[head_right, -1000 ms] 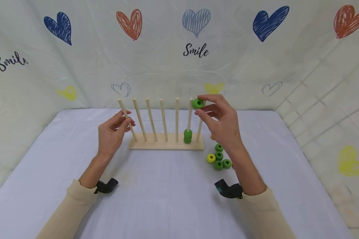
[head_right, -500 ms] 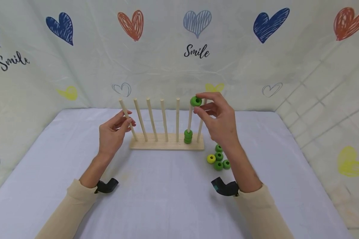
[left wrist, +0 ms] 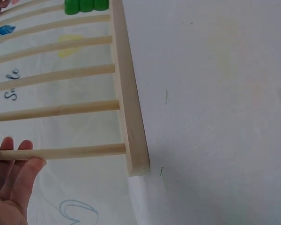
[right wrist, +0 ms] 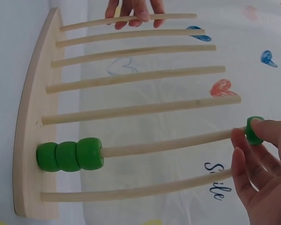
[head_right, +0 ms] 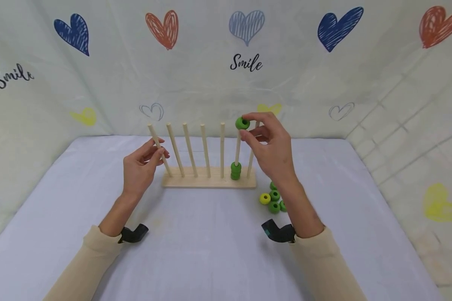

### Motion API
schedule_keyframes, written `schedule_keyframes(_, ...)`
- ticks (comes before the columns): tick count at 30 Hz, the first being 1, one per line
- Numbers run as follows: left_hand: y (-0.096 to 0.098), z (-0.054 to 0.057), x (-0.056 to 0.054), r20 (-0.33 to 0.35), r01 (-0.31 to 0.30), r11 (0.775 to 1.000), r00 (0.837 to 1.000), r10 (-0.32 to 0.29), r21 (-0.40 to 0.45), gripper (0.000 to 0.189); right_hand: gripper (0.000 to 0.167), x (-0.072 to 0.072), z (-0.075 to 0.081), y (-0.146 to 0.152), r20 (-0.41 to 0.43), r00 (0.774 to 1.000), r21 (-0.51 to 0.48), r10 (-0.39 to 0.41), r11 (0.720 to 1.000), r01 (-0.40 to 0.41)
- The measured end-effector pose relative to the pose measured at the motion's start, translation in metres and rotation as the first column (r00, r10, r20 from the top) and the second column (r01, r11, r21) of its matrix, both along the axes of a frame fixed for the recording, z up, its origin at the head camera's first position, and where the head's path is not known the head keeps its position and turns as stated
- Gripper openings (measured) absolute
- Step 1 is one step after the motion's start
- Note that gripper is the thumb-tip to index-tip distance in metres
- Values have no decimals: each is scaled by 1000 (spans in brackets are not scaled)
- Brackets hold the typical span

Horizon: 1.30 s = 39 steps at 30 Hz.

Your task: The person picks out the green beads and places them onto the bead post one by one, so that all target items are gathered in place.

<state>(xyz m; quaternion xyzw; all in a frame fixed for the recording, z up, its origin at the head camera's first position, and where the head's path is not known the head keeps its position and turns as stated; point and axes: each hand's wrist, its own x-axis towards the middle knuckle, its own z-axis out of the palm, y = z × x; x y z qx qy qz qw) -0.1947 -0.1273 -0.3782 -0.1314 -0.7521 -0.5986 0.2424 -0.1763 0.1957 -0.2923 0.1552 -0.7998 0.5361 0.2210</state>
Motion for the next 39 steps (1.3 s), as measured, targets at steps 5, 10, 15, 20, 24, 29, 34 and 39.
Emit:
schedule_keyframes(5,1,0,0,-2,15,1000,1000,-15,9,28,35,1,-1,1,-5,1000,41,2,999,-2)
schedule_keyframes(10,2,1,0,1,4,1000,1000,-4,0,28,34,2,-3,3,-2,1000,62,31,998,-31)
schedule_keyframes(15,1,1,-1,7,-2,1000,1000,2,-15,27,33,1,-3,4,-7,999,72,40,997,-40)
schedule_keyframes(20,1,1,0,7,-8,1000,1000,9,-24,27,30,2,-4,4,-1,999,66,37,997,-37)
schedule_keyframes(24,0,0,-1,2,-9,1000,1000,9,-23,26,29,2,-4,4,0,999,60,39,997,-39)
schedule_keyframes(29,0,0,0,-2,-10,1000,1000,10,-18,26,29,4,-4,6,-21,998,30,64,997,-64)
schedule_keyframes(34,0,0,0,2,-10,1000,1000,10,-19,26,27,8,-3,12,-73,992,-31,105,994,-107)
schedule_keyframes(39,0,0,0,-1,-12,1000,1000,12,-25,26,27,10,-4,20,-86,990,-41,116,992,-120)
